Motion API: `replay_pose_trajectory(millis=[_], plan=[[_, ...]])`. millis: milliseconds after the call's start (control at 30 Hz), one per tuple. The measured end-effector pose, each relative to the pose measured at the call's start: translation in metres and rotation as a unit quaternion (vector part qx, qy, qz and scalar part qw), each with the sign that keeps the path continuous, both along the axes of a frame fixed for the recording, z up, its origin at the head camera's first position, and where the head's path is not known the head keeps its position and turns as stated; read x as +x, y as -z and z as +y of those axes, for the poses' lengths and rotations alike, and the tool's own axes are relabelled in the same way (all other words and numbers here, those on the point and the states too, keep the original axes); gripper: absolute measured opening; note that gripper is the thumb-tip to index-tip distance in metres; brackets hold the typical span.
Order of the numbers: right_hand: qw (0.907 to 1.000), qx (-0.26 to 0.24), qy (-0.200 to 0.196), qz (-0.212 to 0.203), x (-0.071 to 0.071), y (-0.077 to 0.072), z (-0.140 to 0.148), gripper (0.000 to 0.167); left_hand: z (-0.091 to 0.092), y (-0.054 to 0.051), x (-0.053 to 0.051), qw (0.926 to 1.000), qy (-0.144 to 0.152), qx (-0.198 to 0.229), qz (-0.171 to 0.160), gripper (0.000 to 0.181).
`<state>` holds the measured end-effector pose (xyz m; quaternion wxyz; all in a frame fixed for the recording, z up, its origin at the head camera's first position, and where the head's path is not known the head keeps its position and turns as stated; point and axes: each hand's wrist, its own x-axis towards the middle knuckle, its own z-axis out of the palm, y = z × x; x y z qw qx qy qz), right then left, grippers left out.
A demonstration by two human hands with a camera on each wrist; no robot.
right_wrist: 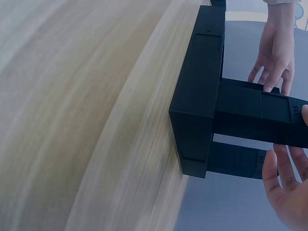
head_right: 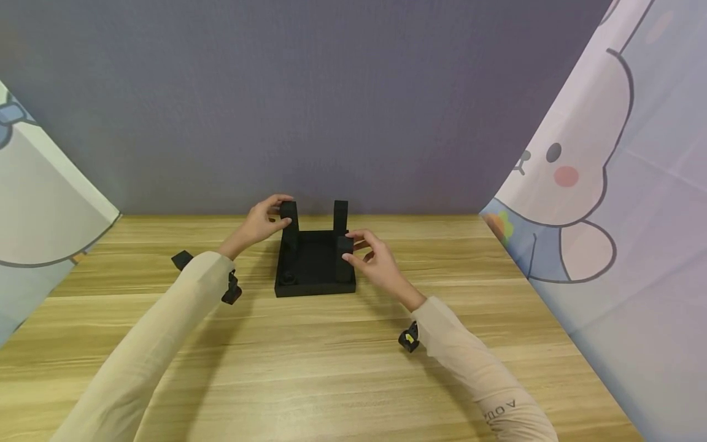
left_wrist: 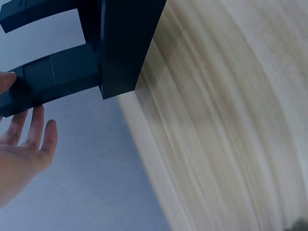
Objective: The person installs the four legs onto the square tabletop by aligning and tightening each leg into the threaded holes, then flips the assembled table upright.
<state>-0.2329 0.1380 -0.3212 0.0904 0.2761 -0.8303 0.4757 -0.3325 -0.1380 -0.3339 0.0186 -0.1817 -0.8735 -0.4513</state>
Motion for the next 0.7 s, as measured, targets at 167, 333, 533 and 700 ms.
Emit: replay_pose_trajectory(millis=[167, 333, 533, 700], plan=[[1.0000, 0.003, 0.001, -0.001, 0.000, 0.000, 0.000, 0.037, -0.004, -0.003, -0.002, 0.9997, 0.023, -0.006, -0.004, 0.048], [1.0000, 0.002, 0.001, 0.003, -0.001, 0.001, -0.001, 0.037, -0.008, -0.004, -0.006, 0.9993, 0.033, -0.015, -0.007, 0.045], [1.0000, 0.001, -0.002, 0.007, -0.002, 0.001, -0.001, 0.037, -0.008, -0.009, -0.008, 0.9990, 0.033, -0.020, -0.023, 0.044], [0.9999, 0.006, -0.001, 0.008, -0.002, 0.000, -0.001, 0.038, -0.009, -0.011, -0.009, 0.9986, 0.037, -0.026, -0.030, 0.043]])
